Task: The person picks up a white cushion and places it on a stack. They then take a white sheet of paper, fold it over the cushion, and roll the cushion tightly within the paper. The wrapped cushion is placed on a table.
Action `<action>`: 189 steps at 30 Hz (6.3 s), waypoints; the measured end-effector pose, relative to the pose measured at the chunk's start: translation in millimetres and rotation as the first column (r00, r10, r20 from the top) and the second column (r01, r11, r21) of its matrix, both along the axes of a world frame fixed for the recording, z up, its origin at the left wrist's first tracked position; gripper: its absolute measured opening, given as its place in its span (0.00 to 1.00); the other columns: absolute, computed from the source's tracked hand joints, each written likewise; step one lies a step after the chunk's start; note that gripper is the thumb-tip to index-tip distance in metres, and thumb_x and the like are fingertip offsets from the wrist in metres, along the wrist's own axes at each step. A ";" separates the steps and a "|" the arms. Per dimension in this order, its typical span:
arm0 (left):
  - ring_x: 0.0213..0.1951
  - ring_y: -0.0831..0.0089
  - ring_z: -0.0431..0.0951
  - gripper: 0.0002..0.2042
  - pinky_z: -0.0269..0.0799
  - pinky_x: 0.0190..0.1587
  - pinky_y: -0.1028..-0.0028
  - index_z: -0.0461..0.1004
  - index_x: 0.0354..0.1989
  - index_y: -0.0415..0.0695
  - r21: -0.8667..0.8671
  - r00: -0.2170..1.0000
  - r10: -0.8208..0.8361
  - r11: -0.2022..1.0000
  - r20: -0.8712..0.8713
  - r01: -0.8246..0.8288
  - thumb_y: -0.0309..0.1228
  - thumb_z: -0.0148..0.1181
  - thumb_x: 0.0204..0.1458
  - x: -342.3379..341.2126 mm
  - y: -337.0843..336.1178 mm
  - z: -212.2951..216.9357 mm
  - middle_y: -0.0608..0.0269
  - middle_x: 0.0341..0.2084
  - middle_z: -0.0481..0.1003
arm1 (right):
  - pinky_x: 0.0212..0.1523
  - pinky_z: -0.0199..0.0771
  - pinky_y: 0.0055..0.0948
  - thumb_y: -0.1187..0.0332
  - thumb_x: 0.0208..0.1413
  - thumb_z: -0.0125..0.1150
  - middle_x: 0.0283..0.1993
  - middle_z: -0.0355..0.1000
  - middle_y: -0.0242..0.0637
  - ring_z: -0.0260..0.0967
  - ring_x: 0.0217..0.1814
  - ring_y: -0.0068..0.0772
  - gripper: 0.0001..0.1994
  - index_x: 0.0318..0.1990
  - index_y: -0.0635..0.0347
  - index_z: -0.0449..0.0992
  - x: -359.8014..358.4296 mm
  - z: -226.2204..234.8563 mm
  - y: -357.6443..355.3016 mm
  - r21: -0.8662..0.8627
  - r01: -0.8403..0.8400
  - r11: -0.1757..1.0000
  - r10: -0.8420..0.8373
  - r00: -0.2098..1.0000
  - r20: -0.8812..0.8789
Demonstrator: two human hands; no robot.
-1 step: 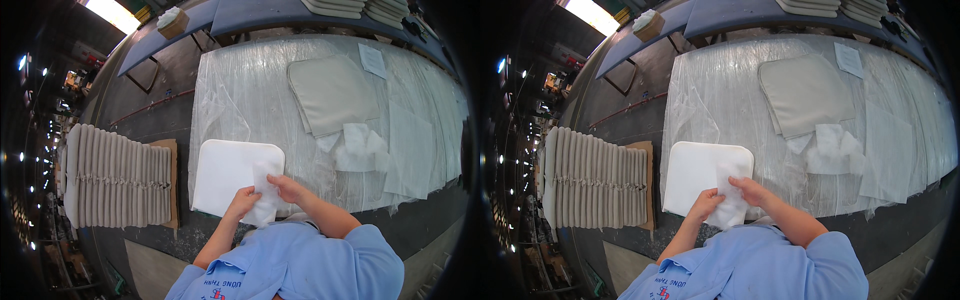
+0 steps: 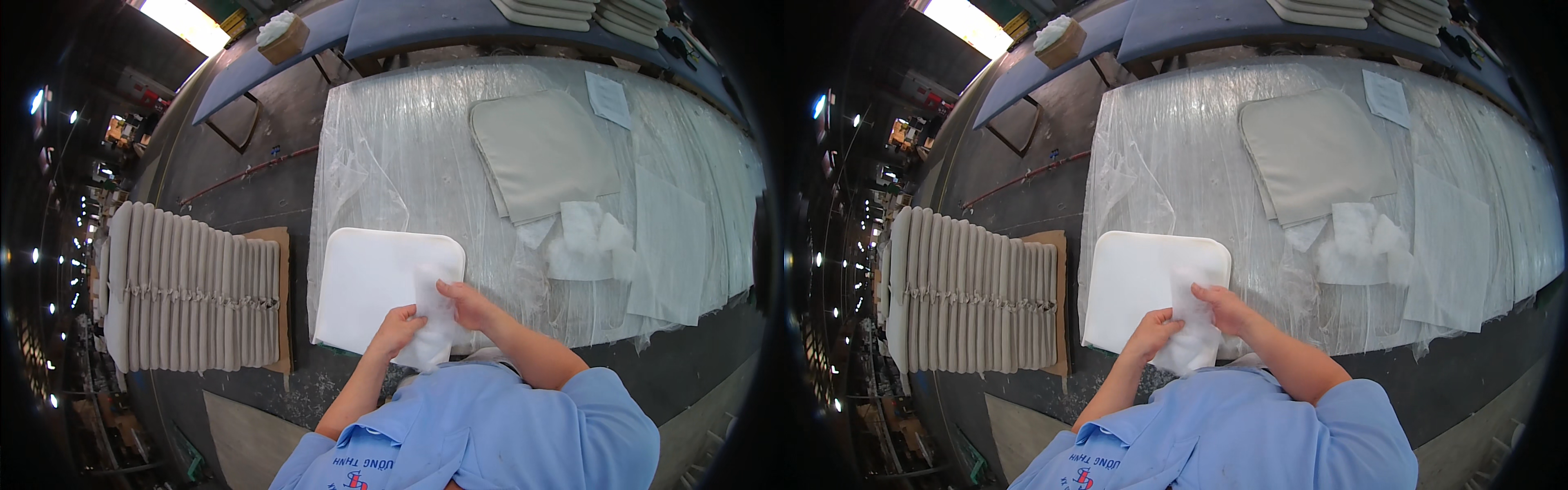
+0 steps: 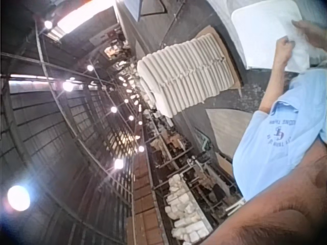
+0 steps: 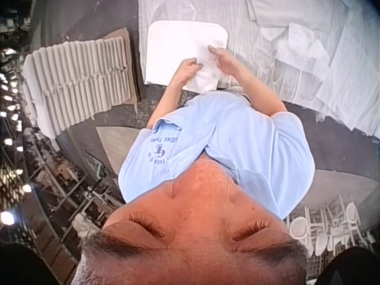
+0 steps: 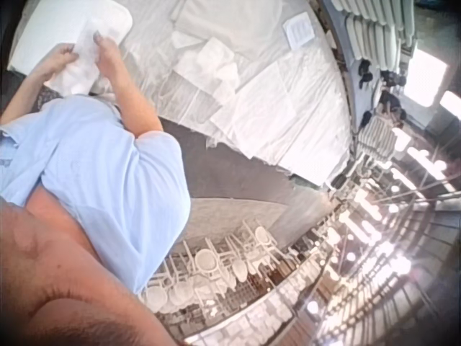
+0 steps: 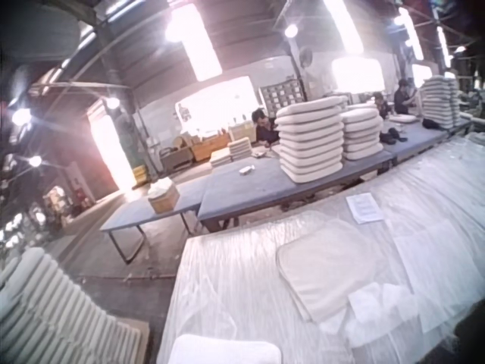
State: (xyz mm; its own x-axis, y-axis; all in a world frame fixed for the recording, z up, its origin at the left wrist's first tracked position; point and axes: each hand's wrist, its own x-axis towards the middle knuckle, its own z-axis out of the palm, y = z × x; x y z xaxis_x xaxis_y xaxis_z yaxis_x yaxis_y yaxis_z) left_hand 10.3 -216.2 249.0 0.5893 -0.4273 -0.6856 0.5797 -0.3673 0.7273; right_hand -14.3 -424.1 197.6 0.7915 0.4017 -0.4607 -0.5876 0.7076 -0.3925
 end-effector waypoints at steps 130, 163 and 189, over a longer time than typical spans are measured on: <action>0.39 0.55 0.82 0.21 0.75 0.46 0.61 0.73 0.65 0.51 0.317 0.643 -0.607 0.794 0.467 0.519 0.44 0.53 0.66 122.7 140.3 -27.1 0.52 0.33 0.82 | 0.59 0.69 0.45 0.65 0.51 0.71 0.54 0.73 0.43 0.68 0.58 0.51 0.15 0.46 0.54 0.80 69.7 -113.9 44.6 -0.841 0.229 -0.490 -0.256 0.884 0.390; 0.65 0.65 0.66 0.45 0.58 0.69 0.69 0.48 0.79 0.53 -0.287 0.954 -0.254 0.937 -0.158 0.202 0.15 0.58 0.52 161.9 130.3 -26.5 0.53 0.65 0.67 | 0.24 0.65 0.23 0.61 0.68 0.56 0.31 0.72 0.28 0.62 0.23 0.20 0.10 0.43 0.58 0.78 0.2 -55.2 86.5 -0.498 0.404 0.767 -0.518 0.848 -0.109; 0.70 0.49 0.64 0.51 0.61 0.70 0.60 0.45 0.80 0.55 0.152 0.723 -0.676 0.737 0.144 0.659 0.23 0.70 0.49 162.2 131.8 -42.6 0.46 0.75 0.55 | 0.55 0.74 0.47 0.49 0.56 0.65 0.50 0.79 0.54 0.76 0.54 0.54 0.23 0.50 0.58 0.82 97.5 -20.2 133.4 -0.988 -0.151 0.037 0.577 0.810 -0.102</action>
State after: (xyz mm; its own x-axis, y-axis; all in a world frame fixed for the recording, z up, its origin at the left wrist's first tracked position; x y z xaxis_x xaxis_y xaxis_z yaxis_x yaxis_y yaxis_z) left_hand 172.5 -84.3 206.5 0.2877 -0.7027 -0.6508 0.0254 -0.6737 0.7386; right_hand 83.2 -290.7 177.3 0.8416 0.0957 -0.5315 -0.3604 -0.6335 -0.6847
